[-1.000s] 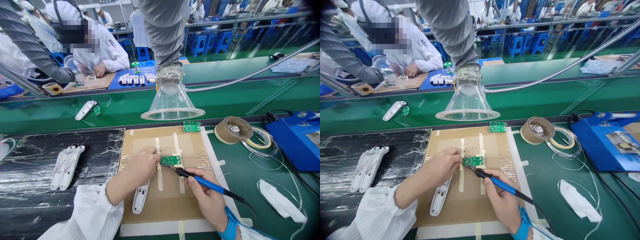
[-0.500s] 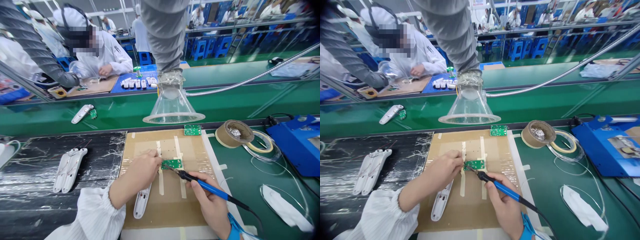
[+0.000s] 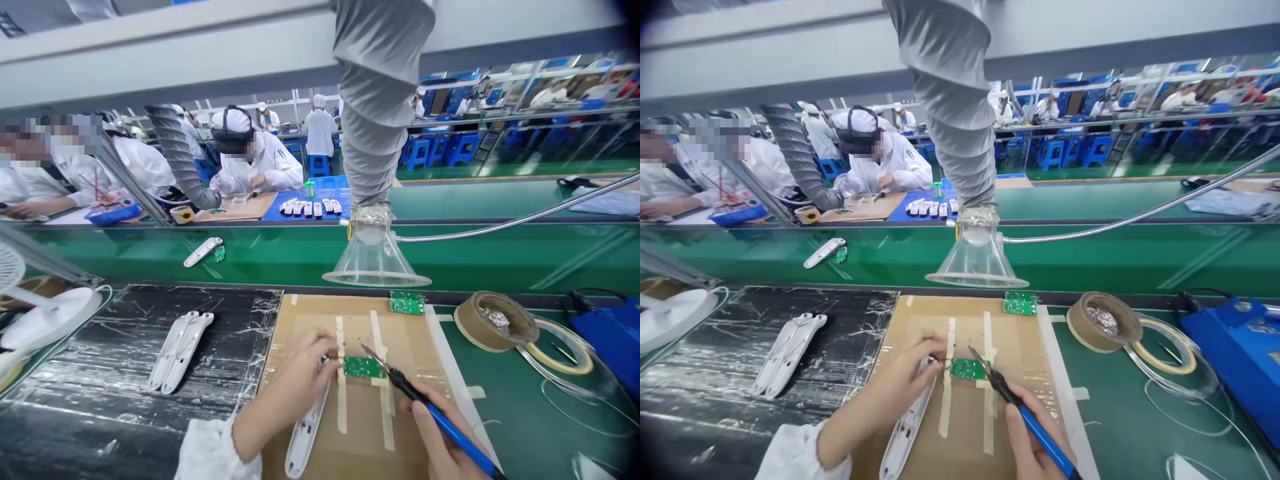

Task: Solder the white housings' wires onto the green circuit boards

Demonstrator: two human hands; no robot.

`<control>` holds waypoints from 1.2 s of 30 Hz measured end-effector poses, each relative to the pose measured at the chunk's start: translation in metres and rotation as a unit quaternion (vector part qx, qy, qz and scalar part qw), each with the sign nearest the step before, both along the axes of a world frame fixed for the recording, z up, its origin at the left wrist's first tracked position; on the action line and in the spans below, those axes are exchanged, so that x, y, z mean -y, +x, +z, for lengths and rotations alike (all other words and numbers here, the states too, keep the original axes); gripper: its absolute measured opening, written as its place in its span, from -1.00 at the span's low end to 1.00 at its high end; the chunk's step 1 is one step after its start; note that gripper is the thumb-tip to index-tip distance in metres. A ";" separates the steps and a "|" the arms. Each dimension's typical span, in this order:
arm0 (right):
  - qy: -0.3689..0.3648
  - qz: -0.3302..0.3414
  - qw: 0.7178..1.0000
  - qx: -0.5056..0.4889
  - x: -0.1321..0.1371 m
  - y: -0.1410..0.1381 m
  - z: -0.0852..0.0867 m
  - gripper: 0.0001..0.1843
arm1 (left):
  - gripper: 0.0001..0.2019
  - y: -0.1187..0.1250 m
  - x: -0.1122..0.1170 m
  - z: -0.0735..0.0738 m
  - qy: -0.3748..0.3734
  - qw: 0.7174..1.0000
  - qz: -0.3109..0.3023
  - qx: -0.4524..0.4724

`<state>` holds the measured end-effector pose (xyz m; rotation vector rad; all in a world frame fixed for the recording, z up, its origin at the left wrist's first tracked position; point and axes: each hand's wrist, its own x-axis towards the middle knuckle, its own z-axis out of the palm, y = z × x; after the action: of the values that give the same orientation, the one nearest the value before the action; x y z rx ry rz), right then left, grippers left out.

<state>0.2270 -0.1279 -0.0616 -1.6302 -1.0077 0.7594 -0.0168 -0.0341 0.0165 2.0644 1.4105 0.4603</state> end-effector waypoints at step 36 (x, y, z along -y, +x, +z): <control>0.231 0.304 0.901 0.205 0.005 -0.087 0.006 -0.88 | -0.75 -0.025 0.088 -0.052 0.013 0.969 0.067 0.239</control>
<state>0.1397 -0.1325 -0.0555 -1.0691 -1.8954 0.5094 -0.0418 -0.1218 -0.0357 1.7232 1.2522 0.9650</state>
